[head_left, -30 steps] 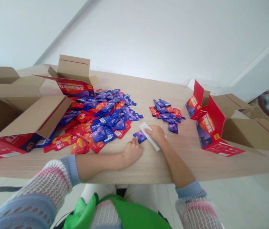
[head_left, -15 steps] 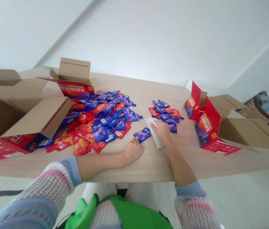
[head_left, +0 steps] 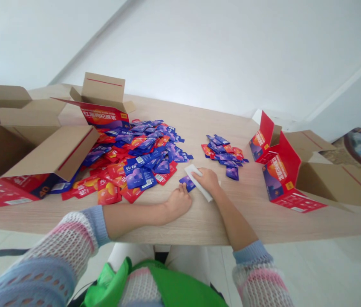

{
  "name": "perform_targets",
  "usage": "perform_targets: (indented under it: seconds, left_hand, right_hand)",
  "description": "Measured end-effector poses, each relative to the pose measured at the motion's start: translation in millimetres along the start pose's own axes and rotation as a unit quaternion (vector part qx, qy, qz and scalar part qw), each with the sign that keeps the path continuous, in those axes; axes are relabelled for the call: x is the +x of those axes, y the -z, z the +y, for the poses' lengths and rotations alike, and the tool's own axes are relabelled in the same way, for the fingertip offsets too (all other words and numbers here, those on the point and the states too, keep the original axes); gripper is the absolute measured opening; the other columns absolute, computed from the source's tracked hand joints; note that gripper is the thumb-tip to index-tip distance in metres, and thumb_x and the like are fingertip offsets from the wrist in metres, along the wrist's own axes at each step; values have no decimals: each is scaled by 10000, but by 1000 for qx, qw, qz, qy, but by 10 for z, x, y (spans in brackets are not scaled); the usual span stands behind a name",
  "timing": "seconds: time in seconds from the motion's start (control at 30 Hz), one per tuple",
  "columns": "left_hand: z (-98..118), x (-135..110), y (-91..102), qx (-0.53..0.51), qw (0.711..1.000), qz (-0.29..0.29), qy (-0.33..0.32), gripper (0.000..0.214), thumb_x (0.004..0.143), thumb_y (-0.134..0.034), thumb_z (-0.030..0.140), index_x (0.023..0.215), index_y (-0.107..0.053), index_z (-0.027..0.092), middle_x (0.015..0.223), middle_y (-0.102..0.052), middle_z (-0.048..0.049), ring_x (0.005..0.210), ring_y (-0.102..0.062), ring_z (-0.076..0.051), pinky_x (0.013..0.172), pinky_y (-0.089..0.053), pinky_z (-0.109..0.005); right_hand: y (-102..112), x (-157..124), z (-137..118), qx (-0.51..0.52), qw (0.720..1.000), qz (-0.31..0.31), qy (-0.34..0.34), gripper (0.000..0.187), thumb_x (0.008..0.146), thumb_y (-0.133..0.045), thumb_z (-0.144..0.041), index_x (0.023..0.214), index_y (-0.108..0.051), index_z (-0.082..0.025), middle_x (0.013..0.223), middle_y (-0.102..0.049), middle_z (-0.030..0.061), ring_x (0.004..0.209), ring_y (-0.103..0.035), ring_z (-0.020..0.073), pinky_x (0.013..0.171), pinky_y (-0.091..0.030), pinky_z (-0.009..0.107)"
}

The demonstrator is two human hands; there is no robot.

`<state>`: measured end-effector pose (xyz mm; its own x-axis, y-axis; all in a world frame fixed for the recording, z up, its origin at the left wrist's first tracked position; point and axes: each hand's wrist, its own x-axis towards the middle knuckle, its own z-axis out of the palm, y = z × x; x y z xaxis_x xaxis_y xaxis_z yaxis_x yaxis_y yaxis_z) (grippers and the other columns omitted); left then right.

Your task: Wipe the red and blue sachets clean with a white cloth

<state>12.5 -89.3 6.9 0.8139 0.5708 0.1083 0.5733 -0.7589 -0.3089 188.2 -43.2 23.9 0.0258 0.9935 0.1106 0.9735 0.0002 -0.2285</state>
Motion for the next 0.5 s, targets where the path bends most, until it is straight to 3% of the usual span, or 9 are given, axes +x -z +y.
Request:
perform_targets:
  seconds: [0.13,0.3,0.4,0.5]
  left_hand:
    - [2,5,-12,-4,1000,-8,2,348,836,-459,78,1096,-643,-63,1206,-519,-364,1083,-598,-370,734,-520,-422]
    - [-8,7,39,-24,999,-25,4,350,830,-459,67,1098,-638,-69,1221,-496,-374,1089,-594,-371,720,-526,-410]
    - [-13,1,52,-27,999,-24,8,351,833,-453,63,1104,-636,-65,1234,-490,-373,1085,-598,-362,716,-528,-398]
    - [-15,-2,15,-22,1000,-21,1,348,817,-470,51,1101,-640,-59,1222,-507,-366,1097,-590,-364,718,-531,-404]
  right_hand:
    - [75,19,201,-10,995,-8,-100,472,900,-389,-578,1090,-675,-255,989,-707,77,920,-642,218,704,-421,261]
    - [163,0,403,-44,985,22,-166,440,870,-461,-550,1097,-679,-243,1012,-699,103,947,-634,246,725,-427,286]
    - [245,-12,433,-44,984,68,-161,424,867,-477,-539,1096,-681,-246,1002,-703,101,940,-636,249,728,-430,289]
    - [302,-40,348,-13,988,106,-107,435,898,-425,-538,1053,-694,-233,978,-710,89,904,-642,228,733,-435,278]
